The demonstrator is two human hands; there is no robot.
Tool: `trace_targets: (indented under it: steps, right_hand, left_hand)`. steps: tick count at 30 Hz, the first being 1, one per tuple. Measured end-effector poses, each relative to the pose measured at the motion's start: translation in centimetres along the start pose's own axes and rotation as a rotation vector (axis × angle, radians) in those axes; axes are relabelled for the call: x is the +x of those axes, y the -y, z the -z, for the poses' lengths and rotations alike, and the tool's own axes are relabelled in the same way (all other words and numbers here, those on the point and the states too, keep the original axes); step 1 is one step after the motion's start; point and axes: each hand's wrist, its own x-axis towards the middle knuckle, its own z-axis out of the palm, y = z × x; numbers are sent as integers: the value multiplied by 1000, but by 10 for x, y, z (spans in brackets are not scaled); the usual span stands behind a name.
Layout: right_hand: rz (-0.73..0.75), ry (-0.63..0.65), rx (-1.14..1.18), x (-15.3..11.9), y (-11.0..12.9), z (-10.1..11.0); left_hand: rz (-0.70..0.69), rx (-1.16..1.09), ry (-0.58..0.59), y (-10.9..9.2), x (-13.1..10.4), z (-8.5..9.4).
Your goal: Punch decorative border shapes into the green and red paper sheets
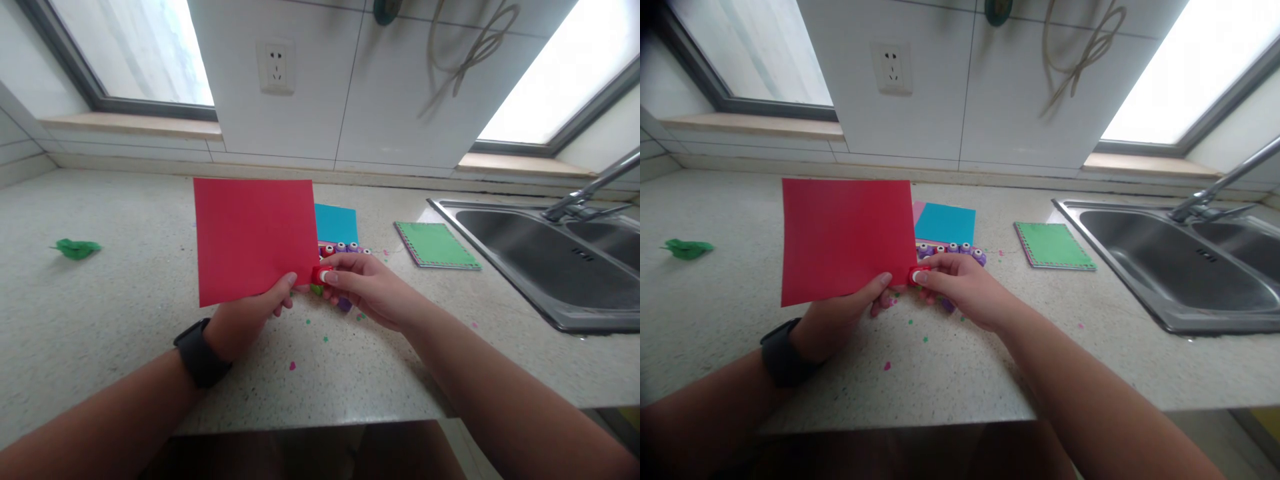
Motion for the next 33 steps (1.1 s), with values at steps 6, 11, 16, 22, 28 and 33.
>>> trace_targets:
  steps: [6,11,16,22,28,33]
  right_hand:
    - [8,7,-13,1,-1,0]
    - [14,18,-22,0,0,-2]
    - [22,23,-21,1,-2,-1]
    - [22,27,-45,2,-3,1]
    - [17,26,-47,2,-4,1]
    - [17,36,-58,2,-5,3]
  left_hand:
    - [1,23,-3,-1,0,0]
    - [33,16,1,-5,-1,0]
    - [37,-3,16,-2,0,0]
    - [19,-27,20,3,1,-1]
    - [7,-21,24,3,0,1]
    - [18,-18,21,0,-1,1]
